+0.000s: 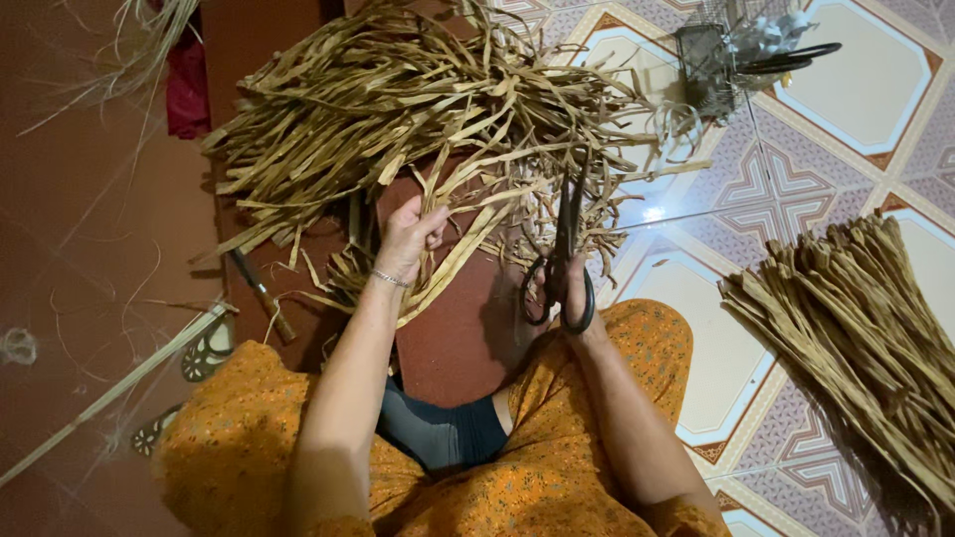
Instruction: The person sits on a tiled floor and uses scissors to trim dried plant strips from a large bundle, repeatedly cutting and separating the pieces. The trimmed strips are gathered into smaller bundles and placed to the side.
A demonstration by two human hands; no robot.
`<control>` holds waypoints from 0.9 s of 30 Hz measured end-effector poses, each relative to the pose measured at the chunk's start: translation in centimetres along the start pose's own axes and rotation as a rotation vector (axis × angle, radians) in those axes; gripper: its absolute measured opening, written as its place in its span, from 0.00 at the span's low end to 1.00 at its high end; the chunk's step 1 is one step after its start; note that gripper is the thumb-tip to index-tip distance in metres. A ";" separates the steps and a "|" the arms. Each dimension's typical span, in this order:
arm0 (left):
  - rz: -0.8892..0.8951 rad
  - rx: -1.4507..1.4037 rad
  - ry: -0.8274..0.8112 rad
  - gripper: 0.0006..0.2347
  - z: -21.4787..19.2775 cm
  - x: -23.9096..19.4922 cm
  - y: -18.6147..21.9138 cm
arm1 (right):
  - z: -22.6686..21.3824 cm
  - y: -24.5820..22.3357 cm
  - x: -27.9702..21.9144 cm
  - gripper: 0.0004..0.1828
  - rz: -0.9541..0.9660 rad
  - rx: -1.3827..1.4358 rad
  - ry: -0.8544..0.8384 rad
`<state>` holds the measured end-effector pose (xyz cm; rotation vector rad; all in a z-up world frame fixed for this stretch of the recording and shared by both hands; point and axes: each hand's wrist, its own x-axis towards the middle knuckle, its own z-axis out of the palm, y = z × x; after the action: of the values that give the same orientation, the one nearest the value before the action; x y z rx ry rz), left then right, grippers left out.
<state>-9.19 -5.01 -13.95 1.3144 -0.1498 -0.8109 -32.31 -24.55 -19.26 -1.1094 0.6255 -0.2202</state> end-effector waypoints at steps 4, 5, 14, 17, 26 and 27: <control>0.002 -0.034 -0.065 0.03 -0.4 -0.2 -0.4 | -0.3 -0.2 1.3 0.43 -0.072 -0.023 -0.064; -0.002 -0.015 -0.063 0.03 -0.4 -0.2 -0.4 | -0.2 -0.3 1.3 0.42 -0.065 -0.008 -0.033; -0.029 -0.034 -0.079 0.02 -0.2 -0.7 -0.3 | 0.8 -2.8 -0.5 0.37 -0.129 -0.310 0.174; -0.017 -0.082 -0.077 0.03 -0.2 -0.6 -0.5 | 1.1 -3.7 -1.4 0.35 -0.246 -0.339 0.205; 0.022 -0.139 0.011 0.04 -1.5 0.0 0.5 | 3.2 -1.8 -5.0 0.37 -0.125 0.035 -0.028; 0.018 -0.134 0.013 0.04 -1.5 0.0 0.6 | 3.6 -1.2 -5.0 0.38 -0.055 0.125 -0.104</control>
<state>-8.14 -3.80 -13.84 1.1906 -0.0954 -0.7836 -34.13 -20.04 -15.32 -1.0116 0.4828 -0.2439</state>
